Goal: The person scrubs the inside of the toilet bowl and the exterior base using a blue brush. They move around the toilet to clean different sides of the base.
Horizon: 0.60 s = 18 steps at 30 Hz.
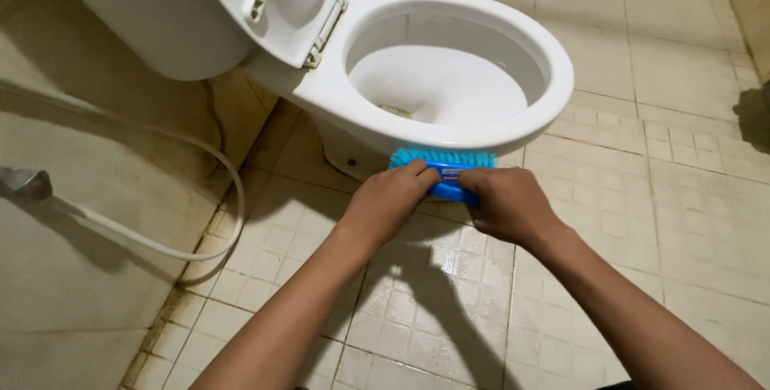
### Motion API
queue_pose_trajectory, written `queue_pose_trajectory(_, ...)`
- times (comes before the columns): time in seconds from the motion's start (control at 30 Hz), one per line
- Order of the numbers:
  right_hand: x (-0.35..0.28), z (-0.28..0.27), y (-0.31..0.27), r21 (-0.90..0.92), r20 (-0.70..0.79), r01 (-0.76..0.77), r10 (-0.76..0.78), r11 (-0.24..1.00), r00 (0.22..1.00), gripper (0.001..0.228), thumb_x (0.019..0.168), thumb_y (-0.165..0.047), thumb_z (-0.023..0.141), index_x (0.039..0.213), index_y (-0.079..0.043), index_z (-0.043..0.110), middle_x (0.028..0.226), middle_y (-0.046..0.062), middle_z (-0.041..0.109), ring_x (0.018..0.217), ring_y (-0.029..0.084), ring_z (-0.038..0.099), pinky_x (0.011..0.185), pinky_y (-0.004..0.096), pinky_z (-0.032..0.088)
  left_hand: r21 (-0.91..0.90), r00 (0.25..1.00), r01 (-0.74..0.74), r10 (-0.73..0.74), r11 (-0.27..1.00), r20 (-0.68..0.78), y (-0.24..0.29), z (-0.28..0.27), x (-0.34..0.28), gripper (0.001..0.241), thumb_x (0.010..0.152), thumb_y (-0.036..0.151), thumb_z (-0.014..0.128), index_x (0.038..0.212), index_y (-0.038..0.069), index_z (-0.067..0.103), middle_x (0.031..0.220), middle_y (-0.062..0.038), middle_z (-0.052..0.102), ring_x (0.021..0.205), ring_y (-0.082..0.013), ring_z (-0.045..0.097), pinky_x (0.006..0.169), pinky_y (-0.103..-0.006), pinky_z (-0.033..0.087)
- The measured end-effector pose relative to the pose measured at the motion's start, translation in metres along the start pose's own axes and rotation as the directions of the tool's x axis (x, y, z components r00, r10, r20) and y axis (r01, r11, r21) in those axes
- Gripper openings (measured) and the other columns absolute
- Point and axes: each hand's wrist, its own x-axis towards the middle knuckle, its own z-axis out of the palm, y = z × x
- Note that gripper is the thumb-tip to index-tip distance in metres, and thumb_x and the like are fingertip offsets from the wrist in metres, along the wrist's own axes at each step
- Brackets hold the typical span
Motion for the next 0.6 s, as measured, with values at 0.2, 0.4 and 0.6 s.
queue_pose_trajectory(0.2,0.011,0.009,-0.009,-0.010,-0.024,0.025,-0.025,1.000,0.999,0.009,0.072,-0.007,0.070,0.078,-0.011,0.065,0.073,0.011,0.069,0.068,0.037,0.066,0.059,0.048,0.054,-0.063,0.999,-0.035,0.033,0.997,-0.036,-0.017,-0.007,-0.006,0.012,0.094,0.009,0.055,0.103,0.010,0.062,0.104,-0.013,0.065,0.092,-0.0395,0.068,0.074,-0.0520,0.054)
queue_pose_trajectory(0.4,0.013,0.007,-0.016,0.040,-0.061,0.116,-0.114,0.992,0.992,0.011,0.072,-0.006,0.071,0.081,-0.012,0.068,0.076,0.011,0.070,0.067,0.037,0.066,0.059,0.047,0.054,-0.141,1.000,0.023,-0.023,0.990,0.005,-0.026,-0.005,-0.011,0.007,0.092,0.011,0.061,0.098,0.010,0.063,0.099,-0.013,0.066,0.092,-0.0402,0.067,0.072,-0.0528,0.053)
queue_pose_trajectory(0.6,0.022,0.006,-0.028,-0.002,-0.027,0.048,-0.048,0.999,0.999,0.009,0.071,-0.008,0.073,0.078,-0.011,0.068,0.073,0.012,0.069,0.067,0.037,0.067,0.058,0.048,0.053,-0.141,0.998,-0.021,0.012,0.990,-0.061,-0.035,-0.006,-0.009,0.012,0.088,0.004,0.058,0.098,0.009,0.062,0.099,-0.015,0.064,0.092,-0.0408,0.067,0.073,-0.0529,0.053)
